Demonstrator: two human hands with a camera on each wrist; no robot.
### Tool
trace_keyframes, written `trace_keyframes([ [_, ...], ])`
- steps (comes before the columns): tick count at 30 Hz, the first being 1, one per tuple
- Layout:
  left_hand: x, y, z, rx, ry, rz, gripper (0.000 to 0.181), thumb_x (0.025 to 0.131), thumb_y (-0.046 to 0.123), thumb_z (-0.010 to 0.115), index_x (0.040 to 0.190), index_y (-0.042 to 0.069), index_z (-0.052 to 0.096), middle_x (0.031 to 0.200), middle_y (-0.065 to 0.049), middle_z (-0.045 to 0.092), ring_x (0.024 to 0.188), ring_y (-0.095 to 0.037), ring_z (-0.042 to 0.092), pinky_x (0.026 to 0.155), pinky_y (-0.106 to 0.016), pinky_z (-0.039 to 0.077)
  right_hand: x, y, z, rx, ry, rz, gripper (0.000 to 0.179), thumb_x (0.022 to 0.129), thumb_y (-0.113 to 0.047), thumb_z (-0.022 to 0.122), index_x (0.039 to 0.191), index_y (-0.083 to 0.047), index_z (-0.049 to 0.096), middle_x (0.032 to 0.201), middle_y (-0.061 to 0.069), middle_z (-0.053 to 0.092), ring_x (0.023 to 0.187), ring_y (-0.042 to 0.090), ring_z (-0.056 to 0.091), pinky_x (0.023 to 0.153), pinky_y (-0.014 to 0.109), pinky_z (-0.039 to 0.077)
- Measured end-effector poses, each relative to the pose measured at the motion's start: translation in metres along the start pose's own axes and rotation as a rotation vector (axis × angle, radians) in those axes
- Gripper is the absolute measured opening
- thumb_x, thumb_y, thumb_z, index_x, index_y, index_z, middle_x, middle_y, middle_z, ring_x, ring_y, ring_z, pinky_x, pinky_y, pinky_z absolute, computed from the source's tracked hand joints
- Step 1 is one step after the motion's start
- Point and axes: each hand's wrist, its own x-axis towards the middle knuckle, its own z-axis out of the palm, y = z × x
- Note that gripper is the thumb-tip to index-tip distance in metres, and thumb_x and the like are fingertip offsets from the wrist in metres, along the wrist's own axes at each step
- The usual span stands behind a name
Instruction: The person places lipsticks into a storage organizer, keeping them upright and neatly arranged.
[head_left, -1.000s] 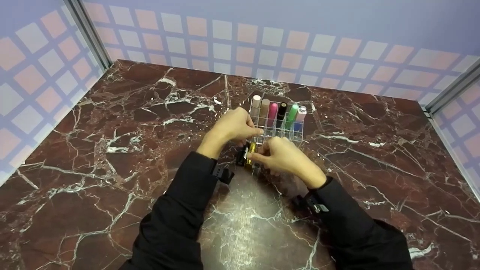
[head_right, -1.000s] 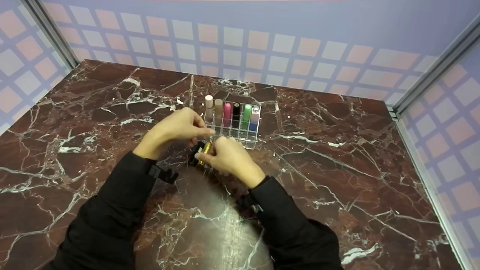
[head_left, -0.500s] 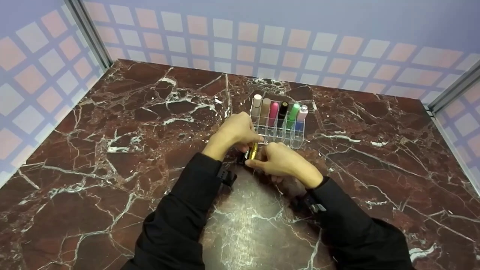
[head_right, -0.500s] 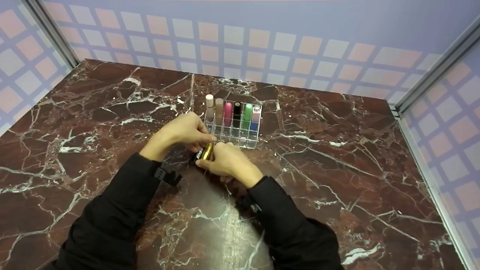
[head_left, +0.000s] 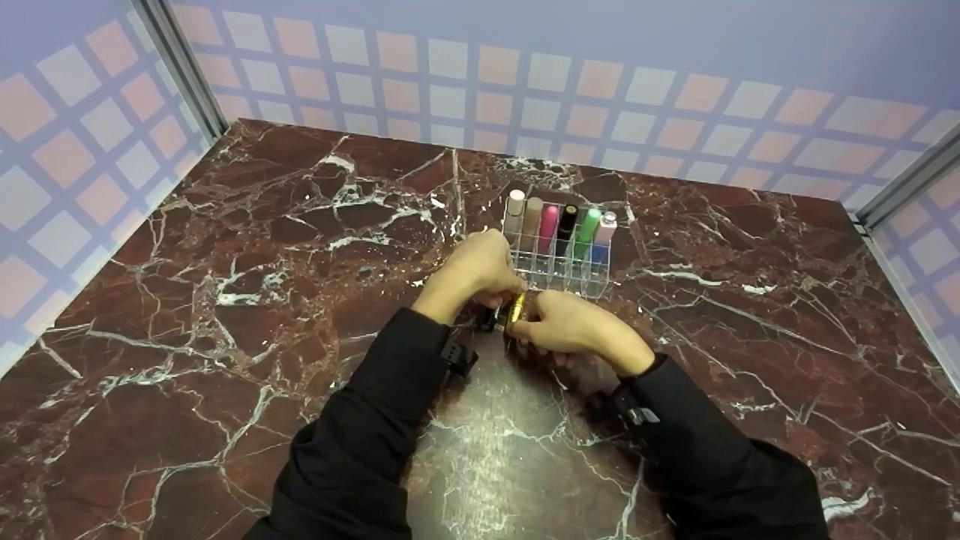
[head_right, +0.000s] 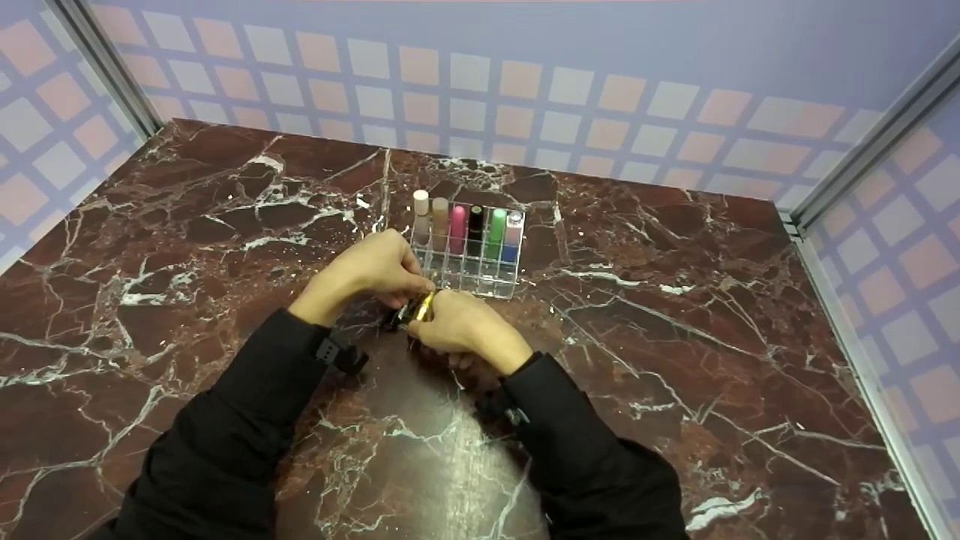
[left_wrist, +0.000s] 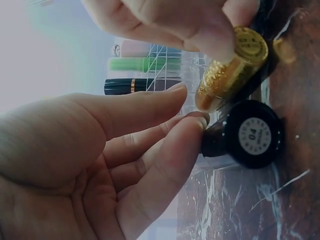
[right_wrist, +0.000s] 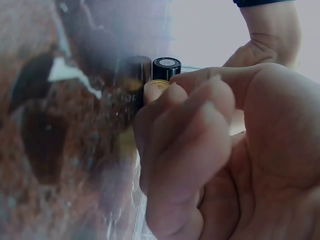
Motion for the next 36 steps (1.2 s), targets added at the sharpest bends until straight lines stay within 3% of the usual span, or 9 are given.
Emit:
trace_keyframes([
  [13,0.003,0.000,0.003,-0.046,-0.022,-0.009,0.015,0.090,0.015,0.083,0.082,0.004,0.076,0.070,-0.007,0.072,0.049,-0.010,0.063,0.055,-0.023,0.060,0.003,0.002,0.000,-0.060,0.063,0.002,0.044,0.099,-0.047,0.066,0.068,-0.016,0.059,0.060,0.001,0.061,0.048,0.014,0.058,0.044,0.027,0.050],
  [23,0.002,-0.002,0.002,-0.078,-0.025,0.000,0.018,0.089,0.017,0.083,0.085,0.001,0.077,0.068,-0.008,0.072,0.048,-0.010,0.063,0.055,-0.024,0.060,-0.003,0.008,-0.007,-0.011,0.041,-0.004,0.038,0.102,-0.038,0.063,0.079,-0.009,0.072,0.064,0.004,0.067,0.047,0.013,0.059,0.046,0.030,0.056],
  [36,-0.001,-0.007,-0.007,-0.299,-0.039,0.080,0.023,0.094,0.023,0.079,0.093,0.000,0.078,0.081,-0.015,0.076,0.049,-0.010,0.063,0.060,-0.029,0.063,-0.019,0.016,-0.026,0.101,0.075,-0.061,0.036,0.103,-0.034,0.060,0.084,-0.005,0.072,0.069,0.005,0.068,0.049,0.011,0.059,0.051,0.032,0.058],
])
